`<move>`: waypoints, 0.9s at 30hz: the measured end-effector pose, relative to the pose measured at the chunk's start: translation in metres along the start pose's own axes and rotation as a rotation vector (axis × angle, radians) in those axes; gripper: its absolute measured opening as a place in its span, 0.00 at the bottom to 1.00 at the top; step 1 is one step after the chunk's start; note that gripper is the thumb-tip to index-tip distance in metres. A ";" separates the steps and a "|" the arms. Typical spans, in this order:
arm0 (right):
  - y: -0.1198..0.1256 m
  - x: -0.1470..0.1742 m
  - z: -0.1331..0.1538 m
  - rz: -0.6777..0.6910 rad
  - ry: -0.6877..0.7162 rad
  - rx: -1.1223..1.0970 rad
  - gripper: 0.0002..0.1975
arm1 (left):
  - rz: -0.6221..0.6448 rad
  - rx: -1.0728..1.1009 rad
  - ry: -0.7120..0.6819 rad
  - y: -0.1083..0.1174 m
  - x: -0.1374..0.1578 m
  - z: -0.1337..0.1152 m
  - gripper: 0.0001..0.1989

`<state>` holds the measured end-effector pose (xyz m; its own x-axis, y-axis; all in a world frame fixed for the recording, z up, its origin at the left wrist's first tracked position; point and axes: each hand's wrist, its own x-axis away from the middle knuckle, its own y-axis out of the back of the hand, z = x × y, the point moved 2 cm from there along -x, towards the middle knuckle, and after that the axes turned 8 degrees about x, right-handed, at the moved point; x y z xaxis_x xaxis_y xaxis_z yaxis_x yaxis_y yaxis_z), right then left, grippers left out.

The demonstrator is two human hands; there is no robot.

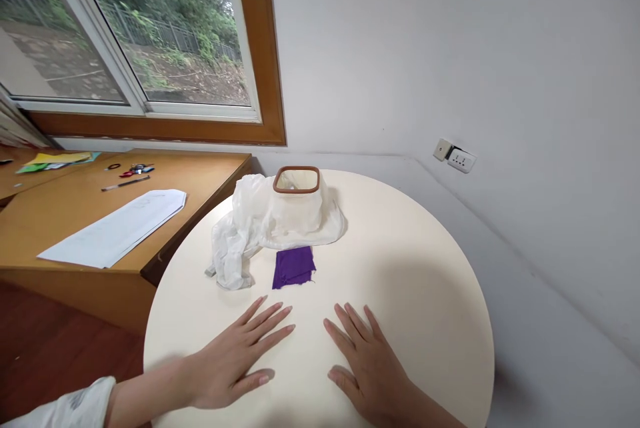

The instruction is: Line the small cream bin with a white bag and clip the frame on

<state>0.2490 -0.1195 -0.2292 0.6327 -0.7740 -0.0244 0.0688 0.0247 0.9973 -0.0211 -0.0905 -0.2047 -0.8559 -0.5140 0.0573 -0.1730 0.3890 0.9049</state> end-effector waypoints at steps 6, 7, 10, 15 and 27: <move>-0.002 0.000 -0.002 -0.004 0.012 -0.015 0.30 | -0.048 0.052 -0.017 0.001 -0.001 0.000 0.32; -0.002 0.000 -0.003 0.000 0.015 -0.016 0.30 | -0.050 0.049 -0.016 0.002 -0.001 0.000 0.32; -0.003 -0.001 -0.005 0.027 0.034 -0.021 0.29 | -0.025 0.036 0.001 0.002 -0.003 0.000 0.32; 0.000 -0.002 -0.007 0.050 0.063 -0.043 0.30 | 0.029 0.022 0.034 0.001 -0.004 0.001 0.31; 0.005 -0.003 -0.005 0.033 0.042 -0.072 0.30 | 0.005 0.017 -0.009 0.002 -0.006 0.002 0.32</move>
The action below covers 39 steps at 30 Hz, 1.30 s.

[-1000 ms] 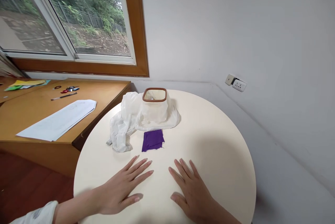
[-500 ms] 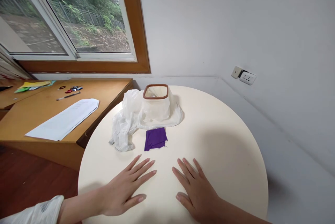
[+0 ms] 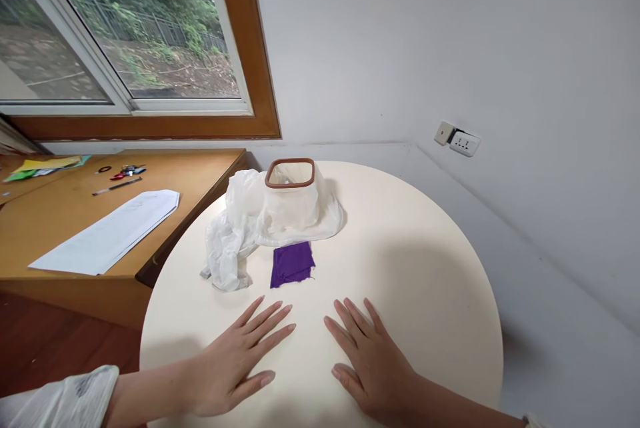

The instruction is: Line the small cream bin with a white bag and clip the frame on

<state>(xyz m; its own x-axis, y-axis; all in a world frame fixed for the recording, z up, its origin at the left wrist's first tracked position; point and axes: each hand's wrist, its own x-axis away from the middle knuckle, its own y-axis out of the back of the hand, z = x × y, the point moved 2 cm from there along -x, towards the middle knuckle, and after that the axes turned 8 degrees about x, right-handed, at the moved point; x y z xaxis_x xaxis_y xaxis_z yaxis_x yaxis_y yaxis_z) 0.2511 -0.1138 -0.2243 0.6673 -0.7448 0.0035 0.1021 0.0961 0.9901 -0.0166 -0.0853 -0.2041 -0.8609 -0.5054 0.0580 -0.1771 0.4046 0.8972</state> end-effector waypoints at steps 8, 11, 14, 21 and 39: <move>0.002 0.002 0.001 -0.011 -0.002 0.001 0.30 | 0.000 0.004 0.006 -0.002 0.000 0.001 0.31; 0.002 0.002 0.001 0.008 0.000 0.006 0.29 | 0.010 -0.001 0.011 -0.002 0.000 0.001 0.31; 0.003 0.002 0.002 0.006 0.006 0.010 0.29 | -0.014 -0.002 0.005 -0.001 0.001 0.000 0.31; 0.012 -0.002 0.004 -0.024 0.024 0.037 0.30 | -0.017 -0.029 -0.006 -0.002 0.004 -0.001 0.31; 0.000 -0.111 -0.010 -0.298 -0.184 0.075 0.21 | -0.514 0.402 0.324 0.053 -0.060 0.023 0.14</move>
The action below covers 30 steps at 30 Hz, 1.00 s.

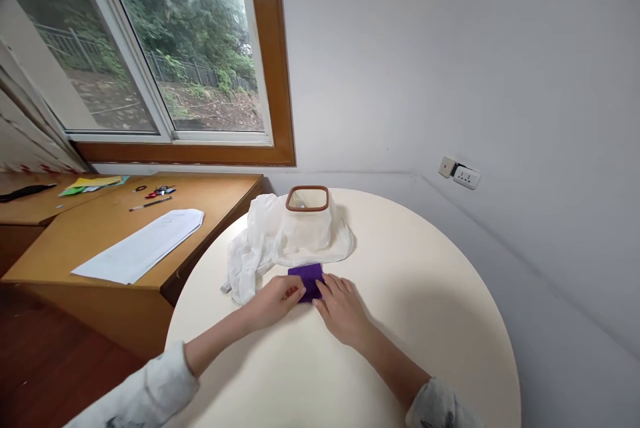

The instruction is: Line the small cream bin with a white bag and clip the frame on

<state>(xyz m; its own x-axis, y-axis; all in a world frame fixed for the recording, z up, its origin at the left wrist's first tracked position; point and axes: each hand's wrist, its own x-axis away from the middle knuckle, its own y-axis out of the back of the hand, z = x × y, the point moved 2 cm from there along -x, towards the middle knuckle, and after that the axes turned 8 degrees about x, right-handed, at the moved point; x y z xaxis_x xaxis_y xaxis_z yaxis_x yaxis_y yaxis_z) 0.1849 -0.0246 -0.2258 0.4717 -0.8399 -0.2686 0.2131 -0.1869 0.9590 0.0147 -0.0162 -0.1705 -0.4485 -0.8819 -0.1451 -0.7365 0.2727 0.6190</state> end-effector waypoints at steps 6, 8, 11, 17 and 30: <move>-0.012 -0.010 0.000 -0.048 -0.044 -0.081 0.20 | -0.222 0.125 0.047 -0.024 -0.047 0.029 0.15; -0.011 -0.010 -0.002 -0.054 -0.055 -0.119 0.20 | -0.272 0.156 0.062 -0.030 -0.053 0.040 0.15; -0.009 -0.012 -0.005 -0.063 -0.072 -0.192 0.19 | -0.270 0.198 0.058 -0.034 -0.054 0.054 0.14; -0.009 -0.016 -0.013 -0.067 -0.142 -0.370 0.18 | -0.230 0.246 0.056 -0.035 -0.052 0.069 0.12; -0.010 -0.014 -0.017 -0.076 -0.222 -0.522 0.16 | -0.281 0.026 0.090 -0.025 -0.047 0.067 0.11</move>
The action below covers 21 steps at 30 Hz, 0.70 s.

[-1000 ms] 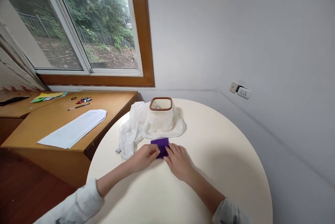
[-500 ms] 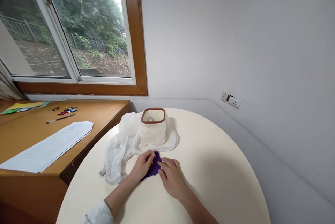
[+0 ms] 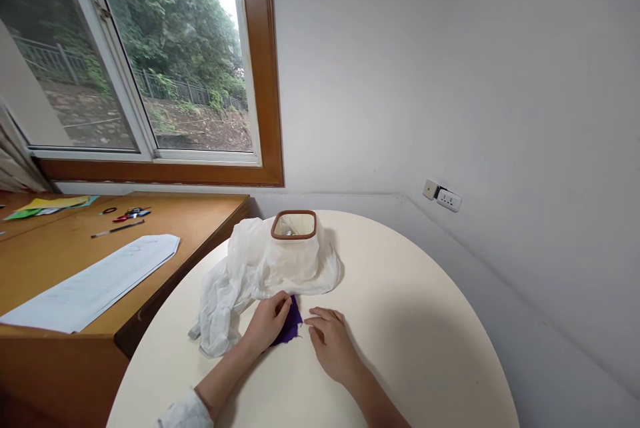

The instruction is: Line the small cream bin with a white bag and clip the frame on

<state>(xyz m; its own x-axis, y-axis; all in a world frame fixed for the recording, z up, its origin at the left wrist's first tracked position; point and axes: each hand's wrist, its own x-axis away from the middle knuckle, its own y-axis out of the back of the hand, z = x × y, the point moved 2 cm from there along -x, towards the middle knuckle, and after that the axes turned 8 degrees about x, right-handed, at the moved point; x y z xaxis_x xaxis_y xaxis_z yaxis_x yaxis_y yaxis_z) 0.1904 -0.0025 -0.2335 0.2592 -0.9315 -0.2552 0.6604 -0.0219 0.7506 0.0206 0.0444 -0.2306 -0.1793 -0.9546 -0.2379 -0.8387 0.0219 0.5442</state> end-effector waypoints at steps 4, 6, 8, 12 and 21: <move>0.001 -0.001 -0.001 -0.017 -0.024 -0.035 0.14 | 0.000 -0.064 0.005 0.003 0.002 -0.002 0.11; 0.002 -0.002 -0.001 -0.018 -0.031 -0.053 0.13 | 0.001 -0.088 0.000 0.003 0.003 -0.004 0.10; 0.003 -0.002 0.000 -0.020 -0.030 -0.068 0.12 | -0.003 -0.108 -0.007 0.004 0.004 -0.007 0.10; 0.003 -0.002 0.002 -0.037 -0.028 -0.092 0.10 | -0.009 -0.122 -0.029 0.006 0.006 -0.011 0.09; 0.000 -0.001 0.000 -0.063 0.014 -0.132 0.12 | -0.010 -0.097 -0.103 0.008 0.006 -0.018 0.09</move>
<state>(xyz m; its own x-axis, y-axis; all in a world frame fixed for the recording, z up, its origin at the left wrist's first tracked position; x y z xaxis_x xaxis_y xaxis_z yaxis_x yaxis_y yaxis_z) 0.1906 -0.0016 -0.2330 0.2236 -0.9246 -0.3083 0.7622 -0.0313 0.6466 0.0218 0.0330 -0.2128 -0.2273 -0.9190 -0.3220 -0.7879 -0.0208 0.6155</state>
